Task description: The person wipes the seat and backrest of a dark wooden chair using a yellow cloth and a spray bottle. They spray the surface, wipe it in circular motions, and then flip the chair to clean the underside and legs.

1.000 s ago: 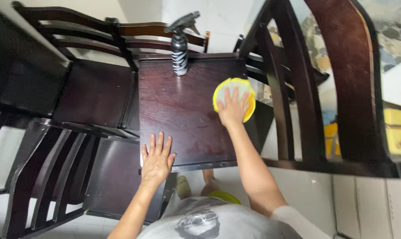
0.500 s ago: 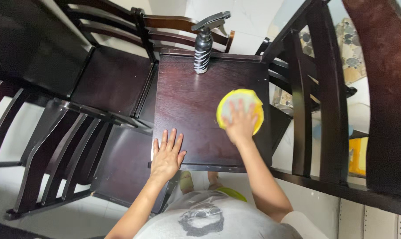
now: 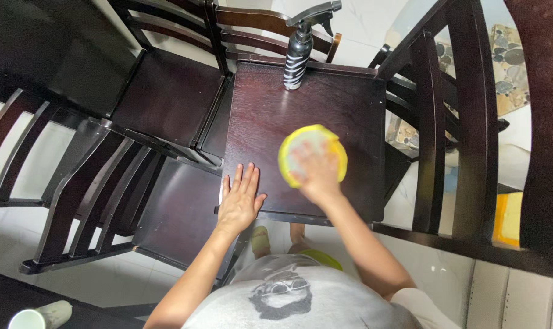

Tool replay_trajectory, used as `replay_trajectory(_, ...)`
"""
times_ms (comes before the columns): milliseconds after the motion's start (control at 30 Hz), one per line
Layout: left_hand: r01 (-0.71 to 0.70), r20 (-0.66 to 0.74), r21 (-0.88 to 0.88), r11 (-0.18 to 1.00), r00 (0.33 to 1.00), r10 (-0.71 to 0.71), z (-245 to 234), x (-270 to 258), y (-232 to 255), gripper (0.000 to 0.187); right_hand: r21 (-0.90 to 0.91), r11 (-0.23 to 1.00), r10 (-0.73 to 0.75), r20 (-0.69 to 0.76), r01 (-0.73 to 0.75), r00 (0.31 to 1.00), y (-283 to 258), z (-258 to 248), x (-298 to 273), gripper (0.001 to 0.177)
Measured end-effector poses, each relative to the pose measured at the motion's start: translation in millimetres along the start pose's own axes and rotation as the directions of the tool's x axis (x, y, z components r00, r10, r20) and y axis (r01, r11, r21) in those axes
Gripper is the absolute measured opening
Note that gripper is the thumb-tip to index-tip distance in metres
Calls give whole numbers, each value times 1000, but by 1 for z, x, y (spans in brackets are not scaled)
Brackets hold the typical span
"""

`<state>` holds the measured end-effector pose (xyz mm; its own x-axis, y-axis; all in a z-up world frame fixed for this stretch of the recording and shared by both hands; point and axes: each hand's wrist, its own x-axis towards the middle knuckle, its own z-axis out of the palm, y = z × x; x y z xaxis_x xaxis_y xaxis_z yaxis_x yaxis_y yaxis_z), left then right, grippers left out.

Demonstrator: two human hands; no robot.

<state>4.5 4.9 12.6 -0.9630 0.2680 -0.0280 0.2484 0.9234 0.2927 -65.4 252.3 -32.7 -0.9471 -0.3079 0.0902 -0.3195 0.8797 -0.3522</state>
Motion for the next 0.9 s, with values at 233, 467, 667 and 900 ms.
replay_trajectory(233, 13, 17, 2, 1000, 1000, -13, 2, 1, 0, 76, -63, 987, 148, 24, -146, 989, -42, 7, 67, 63)
replay_trajectory(467, -3, 21, 39, 999, 1000, 2, 7, 0, -1, 76, -65, 996, -51, 57, 54, 997, -22, 12, -11, 67)
replay_trajectory(667, -17, 6, 45, 999, 1000, 16, 15, -1, -5, 74, -66, 962, 264, -10, -264, 965, 36, -7, 19, 68)
replay_trajectory(900, -50, -36, 72, 996, 998, 53, 23, 1, -11, 75, 17, 999, 38, -118, -37, 992, -31, 24, 21, 52)
